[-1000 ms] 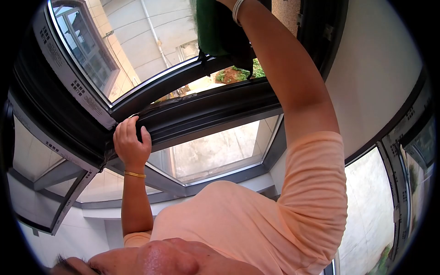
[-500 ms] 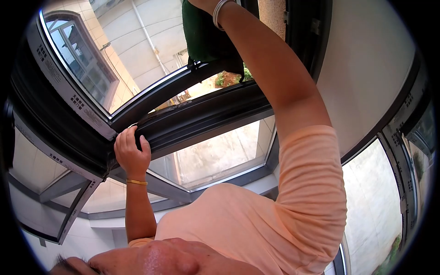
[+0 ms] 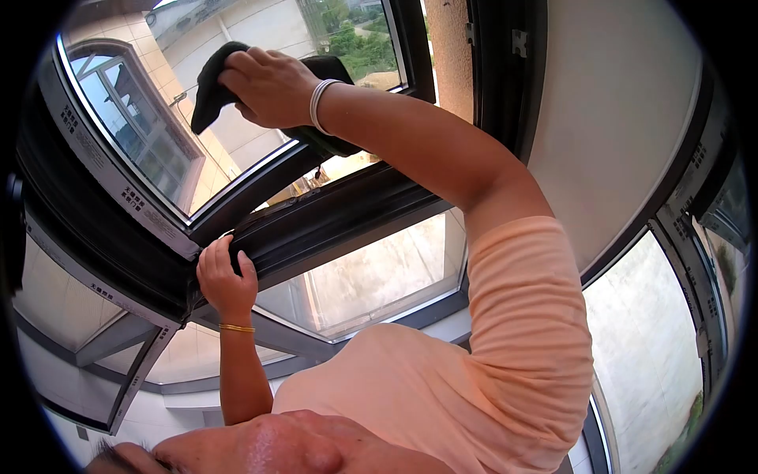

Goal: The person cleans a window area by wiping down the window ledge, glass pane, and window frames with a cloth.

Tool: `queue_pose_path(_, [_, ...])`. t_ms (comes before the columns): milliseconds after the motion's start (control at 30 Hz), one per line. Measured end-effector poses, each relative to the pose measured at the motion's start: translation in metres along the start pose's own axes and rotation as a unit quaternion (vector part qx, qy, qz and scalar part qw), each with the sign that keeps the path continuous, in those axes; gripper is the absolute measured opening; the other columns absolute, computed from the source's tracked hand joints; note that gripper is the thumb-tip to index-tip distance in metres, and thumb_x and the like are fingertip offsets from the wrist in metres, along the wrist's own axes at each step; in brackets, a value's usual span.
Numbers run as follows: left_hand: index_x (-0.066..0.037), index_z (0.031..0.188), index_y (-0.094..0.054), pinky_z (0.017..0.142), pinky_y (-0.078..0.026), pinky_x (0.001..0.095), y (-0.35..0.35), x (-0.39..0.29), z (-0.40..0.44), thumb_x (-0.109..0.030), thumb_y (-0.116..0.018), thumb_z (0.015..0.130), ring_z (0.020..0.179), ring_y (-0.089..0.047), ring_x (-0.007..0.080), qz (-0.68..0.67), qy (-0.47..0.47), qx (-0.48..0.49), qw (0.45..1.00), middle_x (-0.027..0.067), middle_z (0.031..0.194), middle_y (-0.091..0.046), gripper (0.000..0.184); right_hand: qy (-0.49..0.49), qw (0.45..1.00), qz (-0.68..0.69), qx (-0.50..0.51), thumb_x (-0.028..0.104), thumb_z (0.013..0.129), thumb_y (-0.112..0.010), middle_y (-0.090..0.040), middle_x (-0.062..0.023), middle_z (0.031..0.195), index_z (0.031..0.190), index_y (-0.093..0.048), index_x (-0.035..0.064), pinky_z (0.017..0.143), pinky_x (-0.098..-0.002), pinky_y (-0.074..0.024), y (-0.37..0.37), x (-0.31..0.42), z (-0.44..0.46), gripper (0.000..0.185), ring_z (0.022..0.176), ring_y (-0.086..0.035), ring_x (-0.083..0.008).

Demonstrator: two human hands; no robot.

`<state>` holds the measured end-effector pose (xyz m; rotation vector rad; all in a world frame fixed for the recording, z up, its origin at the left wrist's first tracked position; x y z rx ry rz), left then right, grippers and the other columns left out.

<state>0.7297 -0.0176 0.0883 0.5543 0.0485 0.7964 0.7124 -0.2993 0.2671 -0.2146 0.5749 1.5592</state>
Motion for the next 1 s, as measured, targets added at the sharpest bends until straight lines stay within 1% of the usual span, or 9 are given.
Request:
queue_pose_path(133, [-0.006, 0.119, -0.064, 0.101, -0.046, 0.0445, 0.001, 0.0, -0.001, -0.02, -0.063, 0.087, 0.114, -0.06, 0.0314, 0.002, 0.001, 0.006, 1.0, 0.0116, 0.116, -0.066, 0.035, -0.032, 0.997, -0.054, -0.042, 0.03, 0.09, -0.073, -0.054, 0.001, 0.132, 0.131, -0.058, 0.0234, 0.108, -0.0398, -0.0385, 0.005, -0.025, 0.022, 0.044, 0.118, -0.054, -0.0205])
queue_pose_path(200, [-0.006, 0.119, -0.064, 0.101, -0.046, 0.0447, 0.001, -0.001, -0.001, -0.02, -0.063, 0.087, 0.115, -0.06, 0.0314, 0.002, 0.003, 0.005, 1.0, 0.0122, 0.117, -0.066, 0.035, -0.193, 0.978, -0.039, -0.068, 0.035, 0.091, -0.069, -0.058, -0.0059, 0.136, 0.13, -0.061, 0.0155, 0.105, -0.0447, -0.04, 0.016, -0.076, 0.04, 0.044, 0.124, -0.054, -0.0242])
queue_pose_path(233, [-0.006, 0.119, -0.064, 0.101, -0.046, 0.0447, 0.001, -0.001, -0.001, -0.02, -0.063, 0.087, 0.115, -0.06, 0.0314, 0.004, 0.003, 0.005, 1.0, 0.0122, 0.117, -0.066, 0.035, -0.335, 0.94, 0.023, -0.063, 0.035, 0.087, -0.071, -0.068, -0.0095, 0.113, 0.112, -0.068, 0.0143, 0.098, -0.0469, -0.043, 0.006, -0.111, 0.04, 0.033, 0.11, -0.063, -0.0292])
queue_pose_path(267, [-0.006, 0.119, -0.065, 0.101, -0.046, 0.045, 0.002, -0.002, -0.001, -0.02, -0.062, 0.088, 0.115, -0.061, 0.0317, -0.003, 0.009, 0.008, 1.0, 0.0124, 0.117, -0.066, 0.034, -0.285, 0.92, -0.111, -0.246, 0.025, 0.092, -0.067, -0.064, -0.0226, 0.11, 0.114, -0.061, -0.0015, 0.086, -0.0558, -0.0525, 0.029, -0.118, 0.032, 0.035, 0.1, -0.064, -0.0429])
queue_pose_path(367, [-0.007, 0.119, -0.065, 0.102, -0.047, 0.0453, 0.002, -0.002, 0.001, -0.018, -0.061, 0.09, 0.114, -0.061, 0.0321, -0.008, 0.021, 0.006, 1.0, 0.0128, 0.117, -0.067, 0.032, -0.467, 0.846, -0.119, -0.229, 0.024, 0.09, -0.066, -0.064, -0.0219, 0.115, 0.123, -0.059, -0.0029, 0.09, -0.0547, -0.0495, 0.029, -0.14, 0.026, 0.043, 0.105, -0.061, -0.0444])
queue_pose_path(467, [-0.006, 0.117, -0.065, 0.1, -0.047, 0.0452, 0.001, -0.002, 0.001, -0.019, -0.062, 0.088, 0.112, -0.062, 0.0322, 0.001, 0.01, 0.004, 1.0, 0.0125, 0.115, -0.067, 0.032, -0.318, 0.902, -0.098, -0.275, 0.027, 0.088, -0.067, -0.056, -0.0233, 0.14, 0.137, -0.053, -0.0039, 0.097, -0.054, -0.0476, 0.002, -0.089, 0.083, 0.06, 0.118, -0.057, -0.0403])
queue_pose_path(500, [-0.006, 0.117, -0.065, 0.098, -0.048, 0.0453, 0.0, -0.002, 0.001, -0.019, -0.063, 0.086, 0.111, -0.062, 0.0321, 0.003, 0.003, -0.004, 1.0, 0.0119, 0.114, -0.066, 0.033, -0.342, 0.936, 0.021, -0.084, 0.038, 0.092, -0.064, -0.061, -0.0071, 0.136, 0.13, -0.063, 0.0127, 0.107, -0.0459, -0.0404, 0.007, -0.048, 0.105, 0.046, 0.128, -0.052, -0.0262])
queue_pose_path(633, [-0.006, 0.116, -0.064, 0.099, -0.048, 0.0456, 0.002, -0.002, -0.001, -0.018, -0.063, 0.086, 0.111, -0.061, 0.0323, 0.007, -0.005, -0.012, 1.0, 0.0116, 0.114, -0.066, 0.032, 0.049, 0.98, 0.022, -0.19, 0.03, 0.09, -0.061, -0.064, -0.0046, 0.135, 0.124, -0.072, 0.013, 0.113, -0.0397, -0.038, -0.054, 0.112, 0.129, 0.04, 0.125, -0.051, -0.0226])
queue_pose_path(1000, [-0.006, 0.119, -0.062, 0.104, -0.044, 0.0463, 0.0, -0.002, -0.001, -0.017, -0.062, 0.086, 0.115, -0.059, 0.0333, -0.018, 0.011, 0.004, 1.0, 0.0126, 0.118, -0.065, 0.035, -0.265, 0.938, -0.087, -0.206, 0.041, 0.083, -0.067, -0.05, -0.0101, 0.147, 0.14, -0.053, 0.0131, 0.104, -0.0551, -0.0347, -0.017, -0.038, 0.101, 0.065, 0.129, -0.048, -0.027])
Point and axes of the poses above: each hand's wrist, its own z-axis towards the middle knuckle, its own y-axis out of the back of the hand, x = y × z, the point moved 2 cm from there along z, towards the middle knuckle
